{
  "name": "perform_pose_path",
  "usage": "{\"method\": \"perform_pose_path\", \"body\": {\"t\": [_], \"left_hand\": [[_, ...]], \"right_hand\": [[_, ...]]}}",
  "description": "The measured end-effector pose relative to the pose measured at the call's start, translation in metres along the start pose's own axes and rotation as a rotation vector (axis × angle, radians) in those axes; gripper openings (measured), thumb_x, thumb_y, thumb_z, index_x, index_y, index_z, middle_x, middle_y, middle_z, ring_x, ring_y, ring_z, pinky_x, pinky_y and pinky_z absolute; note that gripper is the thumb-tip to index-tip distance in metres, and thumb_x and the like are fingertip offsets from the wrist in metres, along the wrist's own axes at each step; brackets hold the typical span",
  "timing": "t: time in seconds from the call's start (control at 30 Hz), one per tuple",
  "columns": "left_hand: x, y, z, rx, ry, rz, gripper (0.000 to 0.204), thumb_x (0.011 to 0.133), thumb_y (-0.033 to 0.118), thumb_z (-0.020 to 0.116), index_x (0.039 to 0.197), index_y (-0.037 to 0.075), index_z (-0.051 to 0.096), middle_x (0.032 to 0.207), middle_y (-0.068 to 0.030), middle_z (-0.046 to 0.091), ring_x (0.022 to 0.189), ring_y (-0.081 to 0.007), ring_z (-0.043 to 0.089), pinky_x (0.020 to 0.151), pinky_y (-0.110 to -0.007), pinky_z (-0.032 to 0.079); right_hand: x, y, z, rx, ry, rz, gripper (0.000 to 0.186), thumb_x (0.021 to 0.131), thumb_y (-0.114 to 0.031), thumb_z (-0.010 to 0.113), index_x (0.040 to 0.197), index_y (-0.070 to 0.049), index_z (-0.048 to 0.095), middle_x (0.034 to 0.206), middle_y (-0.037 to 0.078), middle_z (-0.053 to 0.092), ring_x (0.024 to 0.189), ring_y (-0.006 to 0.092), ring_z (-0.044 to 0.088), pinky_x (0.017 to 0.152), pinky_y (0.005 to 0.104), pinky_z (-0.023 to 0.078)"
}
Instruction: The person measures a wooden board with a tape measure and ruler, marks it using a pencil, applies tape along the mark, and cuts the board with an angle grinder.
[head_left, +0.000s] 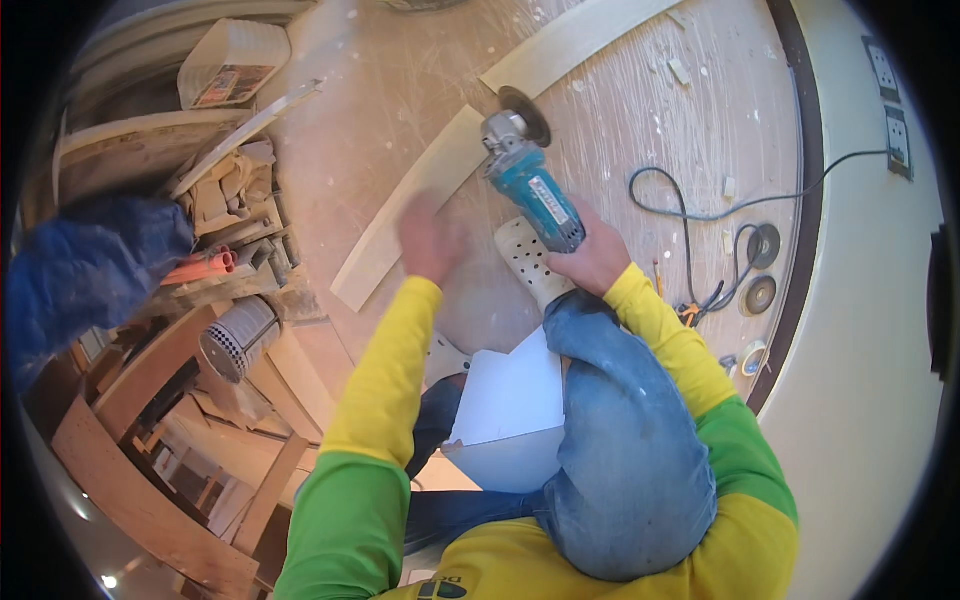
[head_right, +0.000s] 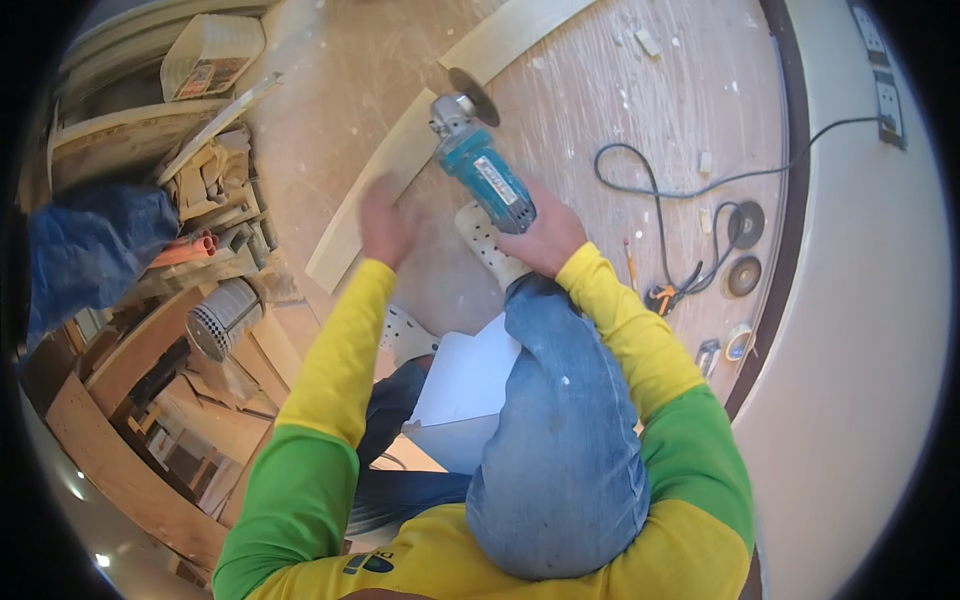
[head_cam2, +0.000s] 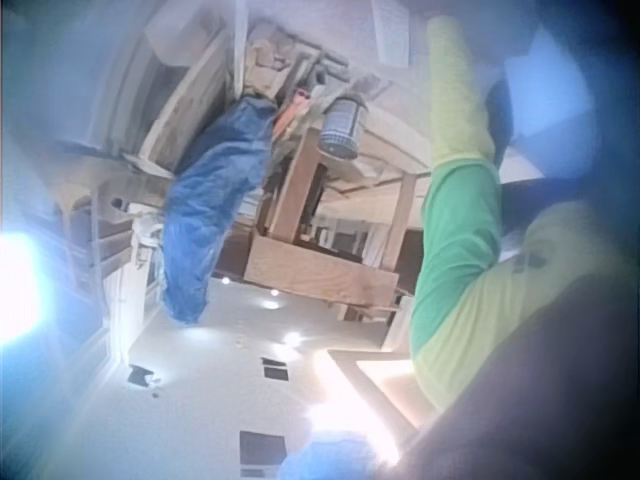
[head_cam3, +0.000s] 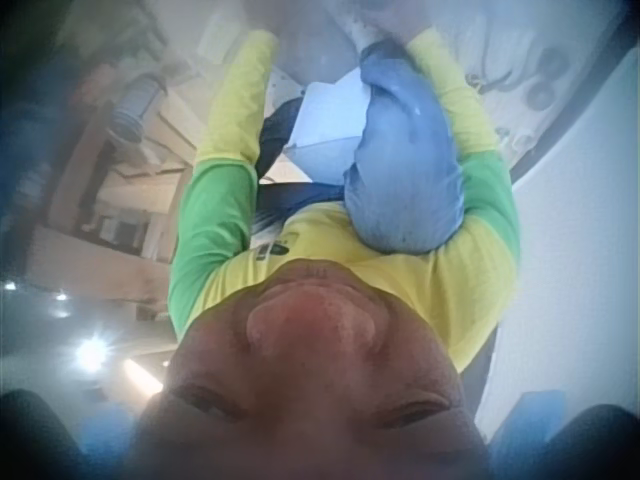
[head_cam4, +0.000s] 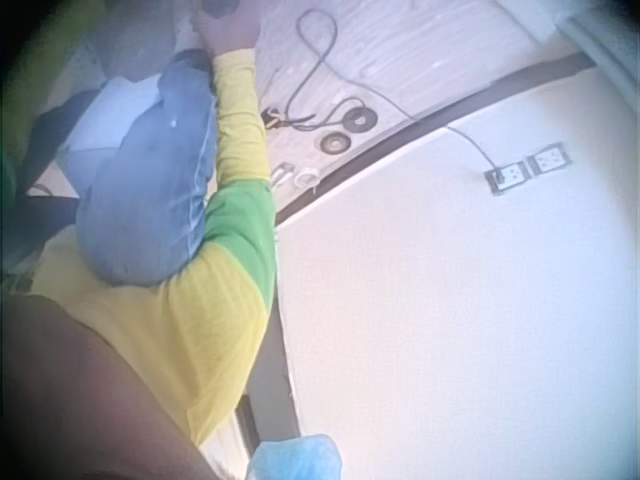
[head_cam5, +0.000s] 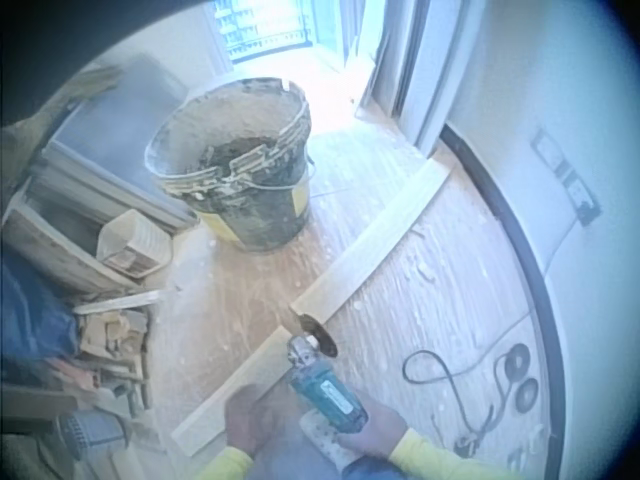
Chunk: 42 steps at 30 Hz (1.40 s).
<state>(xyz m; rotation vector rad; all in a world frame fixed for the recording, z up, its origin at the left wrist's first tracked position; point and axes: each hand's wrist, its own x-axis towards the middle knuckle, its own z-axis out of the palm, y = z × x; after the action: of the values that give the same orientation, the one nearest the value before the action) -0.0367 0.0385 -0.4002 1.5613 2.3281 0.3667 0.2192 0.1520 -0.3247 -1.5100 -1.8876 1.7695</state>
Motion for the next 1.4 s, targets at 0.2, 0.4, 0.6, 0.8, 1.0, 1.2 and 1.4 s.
{"method": "perform_pose_path", "body": {"t": [0.2, 0.4, 0.6, 0.8, 1.0, 1.2, 1.4], "left_hand": [[-0.045, 0.163, -0.037, -0.650, -0.307, 0.349, 0.071, 0.068, 0.031, 0.080, 0.128, 0.008, 0.051, 0.129, -0.0158, 0.053, 0.122, -0.0349, 0.048, 0.106, -0.048, 0.034], [-0.039, 0.197, -0.026, -0.559, -0.081, 0.373, 0.070, 0.067, 0.039, 0.080, 0.123, 0.008, 0.053, 0.128, -0.0132, 0.053, 0.122, -0.0330, 0.048, 0.106, -0.059, 0.029], [-0.027, 0.212, -0.023, -0.563, -0.050, 0.448, 0.064, 0.065, 0.038, 0.077, 0.117, 0.007, 0.056, 0.128, -0.0134, 0.053, 0.123, -0.0339, 0.048, 0.108, -0.059, 0.027], [-0.034, 0.226, -0.027, -0.587, -0.037, 0.347, 0.065, 0.063, 0.031, 0.077, 0.118, 0.004, 0.055, 0.129, -0.0144, 0.053, 0.123, -0.0335, 0.049, 0.109, -0.059, 0.026], [-0.023, 0.203, -0.017, -0.579, -0.187, 0.385, 0.064, 0.068, 0.026, 0.075, 0.124, 0.003, 0.053, 0.129, -0.0171, 0.052, 0.124, -0.0337, 0.047, 0.108, -0.055, 0.028], [0.010, 0.034, 0.005, -0.007, 0.098, -0.021, 0.076, 0.069, 0.030, 0.075, 0.131, -0.002, 0.047, 0.133, -0.0231, 0.049, 0.125, -0.0399, 0.044, 0.107, -0.046, 0.034], [0.019, -0.033, -0.029, 0.153, -0.160, -0.135, 0.083, 0.064, 0.031, 0.081, 0.132, 0.001, 0.046, 0.133, -0.0201, 0.049, 0.125, -0.0362, 0.044, 0.107, -0.046, 0.032]], "right_hand": [[-0.014, -0.003, -0.046, 0.466, -0.017, 0.059, 0.067, 0.067, -0.017, 0.079, 0.125, 0.000, 0.049, 0.101, 0.009, 0.062, 0.090, 0.0185, 0.061, 0.081, 0.0316, 0.050], [-0.023, -0.012, -0.071, 0.893, 0.041, 0.219, 0.047, 0.075, -0.014, 0.071, 0.115, -0.004, 0.048, 0.086, 0.008, 0.058, 0.067, 0.0183, 0.061, 0.058, 0.0310, 0.054], [-0.026, 0.006, -0.081, 1.031, 0.037, 0.235, 0.039, 0.080, -0.019, 0.065, 0.112, -0.003, 0.049, 0.085, 0.008, 0.059, 0.066, 0.0187, 0.061, 0.056, 0.0315, 0.055], [-0.026, 0.015, -0.075, 1.124, 0.079, 0.257, 0.034, 0.082, -0.018, 0.063, 0.110, -0.003, 0.051, 0.088, 0.008, 0.060, 0.069, 0.0182, 0.062, 0.059, 0.0290, 0.054], [-0.011, 0.021, -0.074, 0.926, 0.190, 0.174, 0.044, 0.078, -0.017, 0.069, 0.116, -0.004, 0.051, 0.096, 0.007, 0.061, 0.083, 0.0160, 0.060, 0.073, 0.0293, 0.051], [0.005, 0.063, -0.065, 0.041, 0.413, 0.090, 0.070, 0.070, -0.024, 0.077, 0.128, 0.001, 0.047, 0.111, 0.014, 0.059, 0.097, 0.0236, 0.060, 0.085, 0.0350, 0.049], [0.003, 0.083, -0.051, -0.541, 0.606, 0.112, 0.083, 0.068, -0.025, 0.077, 0.139, -0.004, 0.040, 0.113, 0.024, 0.058, 0.101, 0.0401, 0.058, 0.089, 0.0451, 0.047]]}}
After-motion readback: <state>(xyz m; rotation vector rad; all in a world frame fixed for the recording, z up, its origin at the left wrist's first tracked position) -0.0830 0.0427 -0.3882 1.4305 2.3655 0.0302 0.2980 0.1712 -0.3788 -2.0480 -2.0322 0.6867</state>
